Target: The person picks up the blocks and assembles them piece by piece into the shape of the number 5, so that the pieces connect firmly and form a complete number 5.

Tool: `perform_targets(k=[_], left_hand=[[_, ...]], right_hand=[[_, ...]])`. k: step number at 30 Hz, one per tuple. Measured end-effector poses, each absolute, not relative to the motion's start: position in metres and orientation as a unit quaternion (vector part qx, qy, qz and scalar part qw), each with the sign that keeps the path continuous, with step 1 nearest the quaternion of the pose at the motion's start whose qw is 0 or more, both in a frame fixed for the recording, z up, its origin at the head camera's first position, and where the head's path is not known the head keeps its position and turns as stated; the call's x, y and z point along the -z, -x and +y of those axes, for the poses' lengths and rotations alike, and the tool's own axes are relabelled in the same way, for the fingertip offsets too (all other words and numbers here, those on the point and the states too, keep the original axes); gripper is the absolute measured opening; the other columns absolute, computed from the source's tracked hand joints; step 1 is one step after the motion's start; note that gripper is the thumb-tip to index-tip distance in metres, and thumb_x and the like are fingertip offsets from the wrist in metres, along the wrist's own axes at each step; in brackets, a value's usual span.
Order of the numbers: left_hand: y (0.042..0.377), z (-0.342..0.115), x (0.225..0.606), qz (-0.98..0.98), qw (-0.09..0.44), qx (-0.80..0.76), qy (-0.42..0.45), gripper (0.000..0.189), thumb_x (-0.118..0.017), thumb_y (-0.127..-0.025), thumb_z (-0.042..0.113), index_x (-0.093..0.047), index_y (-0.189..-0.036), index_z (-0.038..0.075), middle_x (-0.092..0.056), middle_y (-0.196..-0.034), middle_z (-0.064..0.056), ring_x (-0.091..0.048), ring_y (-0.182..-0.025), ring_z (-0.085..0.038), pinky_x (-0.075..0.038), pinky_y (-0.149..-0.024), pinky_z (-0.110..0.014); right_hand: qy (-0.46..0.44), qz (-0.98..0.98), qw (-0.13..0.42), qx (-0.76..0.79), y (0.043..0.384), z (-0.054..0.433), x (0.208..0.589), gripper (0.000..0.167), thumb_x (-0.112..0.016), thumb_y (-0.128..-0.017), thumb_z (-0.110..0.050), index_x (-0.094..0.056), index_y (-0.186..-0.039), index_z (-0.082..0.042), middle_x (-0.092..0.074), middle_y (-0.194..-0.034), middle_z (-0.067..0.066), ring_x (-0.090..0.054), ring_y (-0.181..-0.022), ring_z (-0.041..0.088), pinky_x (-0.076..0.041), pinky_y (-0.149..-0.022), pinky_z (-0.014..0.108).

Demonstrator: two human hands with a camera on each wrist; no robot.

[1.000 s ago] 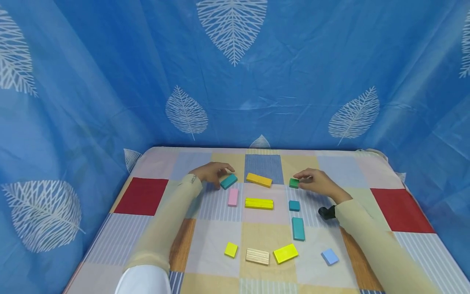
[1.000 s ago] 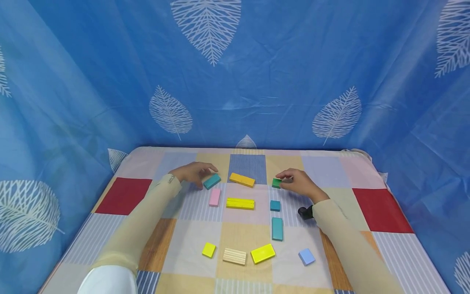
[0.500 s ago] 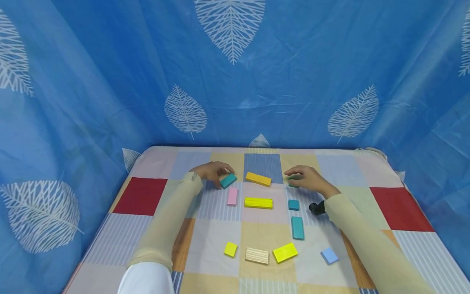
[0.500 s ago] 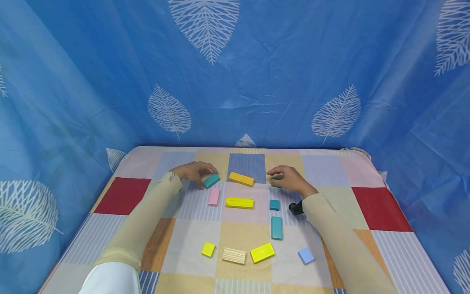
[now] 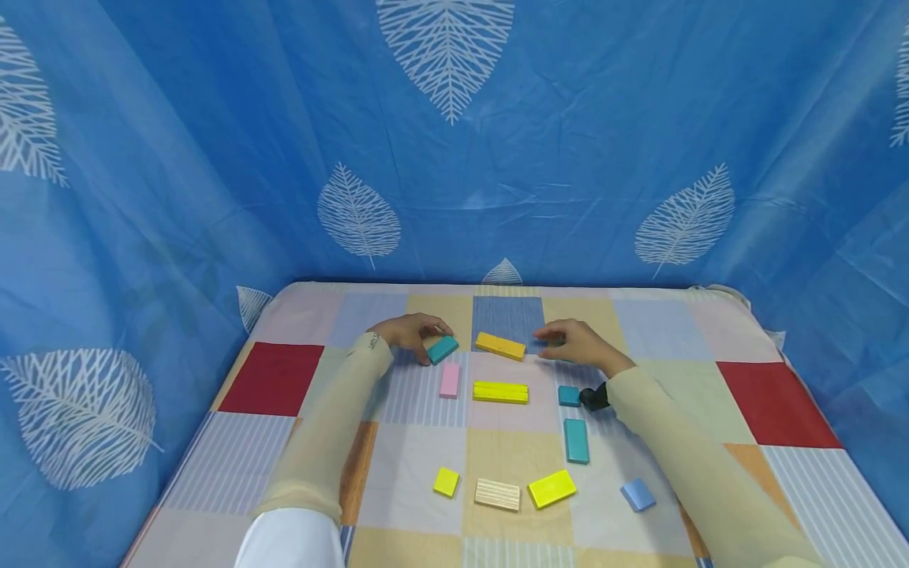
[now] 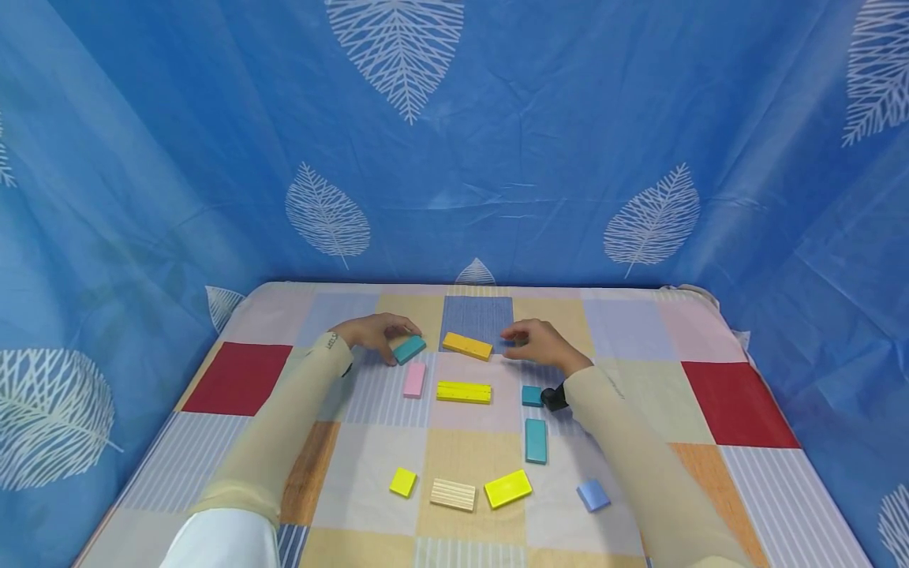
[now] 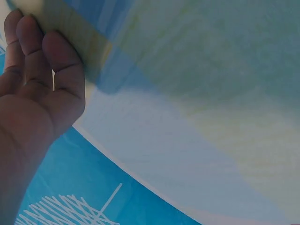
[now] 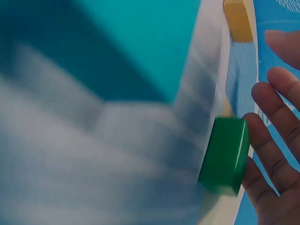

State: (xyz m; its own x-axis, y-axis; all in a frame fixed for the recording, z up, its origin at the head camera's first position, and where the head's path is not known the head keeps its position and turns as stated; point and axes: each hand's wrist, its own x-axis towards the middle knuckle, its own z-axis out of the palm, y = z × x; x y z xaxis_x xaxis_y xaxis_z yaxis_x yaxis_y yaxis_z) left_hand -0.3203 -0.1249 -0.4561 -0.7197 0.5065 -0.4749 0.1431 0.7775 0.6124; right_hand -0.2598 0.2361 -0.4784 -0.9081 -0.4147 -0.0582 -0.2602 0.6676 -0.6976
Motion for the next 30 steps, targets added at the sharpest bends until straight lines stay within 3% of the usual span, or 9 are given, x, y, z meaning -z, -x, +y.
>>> perform_targets(k=[11, 23, 30], left_hand=[[0.323, -0.126, 0.458, 0.868, 0.341, -0.311, -0.182, 0.072, -0.085, -0.082, -0.014, -0.066, -0.148, 0.011, -0.048, -0.164, -0.017, -0.041, -0.154, -0.036, -0.034, -0.126, -0.046], [0.324, -0.131, 0.461, 0.845, 0.355, -0.358, -0.177, 0.072, -0.082, -0.083, -0.018, -0.064, -0.149, 0.005, -0.049, -0.164, -0.017, -0.038, -0.157, -0.034, -0.035, -0.126, -0.042], [0.327, -0.130, 0.465, 0.853, 0.349, -0.353, -0.160, 0.073, -0.086, -0.082, -0.014, -0.066, -0.149, 0.009, -0.049, -0.165, -0.014, -0.038, -0.157, -0.032, -0.031, -0.128, -0.043]], right_hand=[[0.196, 0.888, 0.132, 0.395, 0.264, 0.217, 0.480, 0.038, -0.078, -0.098, -0.007, -0.071, -0.131, 0.011, -0.072, -0.129, 0.027, -0.068, -0.120, 0.044, -0.054, -0.105, 0.056], [0.161, 0.901, 0.162, 0.370, 0.273, 0.199, 0.477, 0.033, -0.085, -0.092, -0.011, -0.075, -0.118, 0.007, -0.074, -0.108, 0.016, -0.065, -0.097, 0.028, -0.057, -0.092, 0.042], [0.140, 0.908, 0.172, 0.356, 0.277, 0.195, 0.477, 0.027, -0.085, -0.092, -0.010, -0.075, -0.113, 0.005, -0.071, -0.102, 0.013, -0.061, -0.093, 0.026, -0.056, -0.089, 0.038]])
